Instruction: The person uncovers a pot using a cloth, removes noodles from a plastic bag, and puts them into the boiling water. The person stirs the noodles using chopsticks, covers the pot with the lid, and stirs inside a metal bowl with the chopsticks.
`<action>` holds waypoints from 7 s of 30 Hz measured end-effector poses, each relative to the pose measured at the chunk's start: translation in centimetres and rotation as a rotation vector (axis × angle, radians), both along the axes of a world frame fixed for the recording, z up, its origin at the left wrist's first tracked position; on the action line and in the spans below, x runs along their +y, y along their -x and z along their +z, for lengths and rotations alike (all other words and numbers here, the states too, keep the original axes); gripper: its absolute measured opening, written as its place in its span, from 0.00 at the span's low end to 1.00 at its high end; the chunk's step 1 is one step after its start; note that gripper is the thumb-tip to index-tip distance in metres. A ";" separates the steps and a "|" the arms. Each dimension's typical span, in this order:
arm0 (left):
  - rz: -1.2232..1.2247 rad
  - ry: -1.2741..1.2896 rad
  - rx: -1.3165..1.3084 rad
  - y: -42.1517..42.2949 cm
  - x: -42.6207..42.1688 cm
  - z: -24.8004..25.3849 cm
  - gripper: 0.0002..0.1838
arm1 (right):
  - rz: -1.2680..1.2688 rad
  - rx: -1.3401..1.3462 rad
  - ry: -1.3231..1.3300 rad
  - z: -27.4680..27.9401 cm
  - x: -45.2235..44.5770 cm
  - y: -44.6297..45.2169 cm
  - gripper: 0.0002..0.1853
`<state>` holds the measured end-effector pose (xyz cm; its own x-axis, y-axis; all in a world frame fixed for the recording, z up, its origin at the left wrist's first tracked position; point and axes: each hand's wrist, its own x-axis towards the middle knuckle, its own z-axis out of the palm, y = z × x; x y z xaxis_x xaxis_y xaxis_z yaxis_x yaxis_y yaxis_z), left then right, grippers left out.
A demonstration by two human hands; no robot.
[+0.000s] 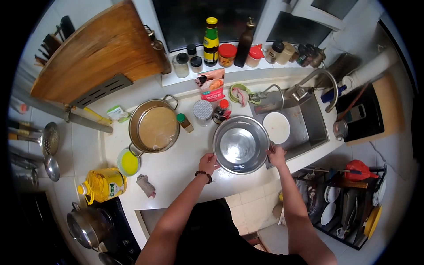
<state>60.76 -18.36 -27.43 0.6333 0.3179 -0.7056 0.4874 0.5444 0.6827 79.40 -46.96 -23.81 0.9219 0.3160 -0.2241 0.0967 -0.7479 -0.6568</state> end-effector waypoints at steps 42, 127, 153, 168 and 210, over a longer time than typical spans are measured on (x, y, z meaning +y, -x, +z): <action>0.435 0.029 -0.008 30.0 9.2 -3.1 0.20 | 0.690 -0.001 0.117 1.5 21.8 11.5 0.16; 0.862 -1.675 0.857 75.7 29.4 32.2 0.19 | 1.807 0.117 -0.528 27.6 49.8 60.9 0.10; 0.898 -1.346 0.964 75.6 32.3 32.1 0.18 | 1.683 0.229 -0.446 25.7 50.8 55.1 0.11; 1.207 -1.347 0.867 74.3 13.8 36.0 0.12 | 1.670 0.433 -0.645 25.6 53.6 57.5 0.10; 1.665 -1.496 0.313 83.8 4.2 27.2 0.14 | 2.033 -0.077 -0.610 17.8 74.1 83.6 0.12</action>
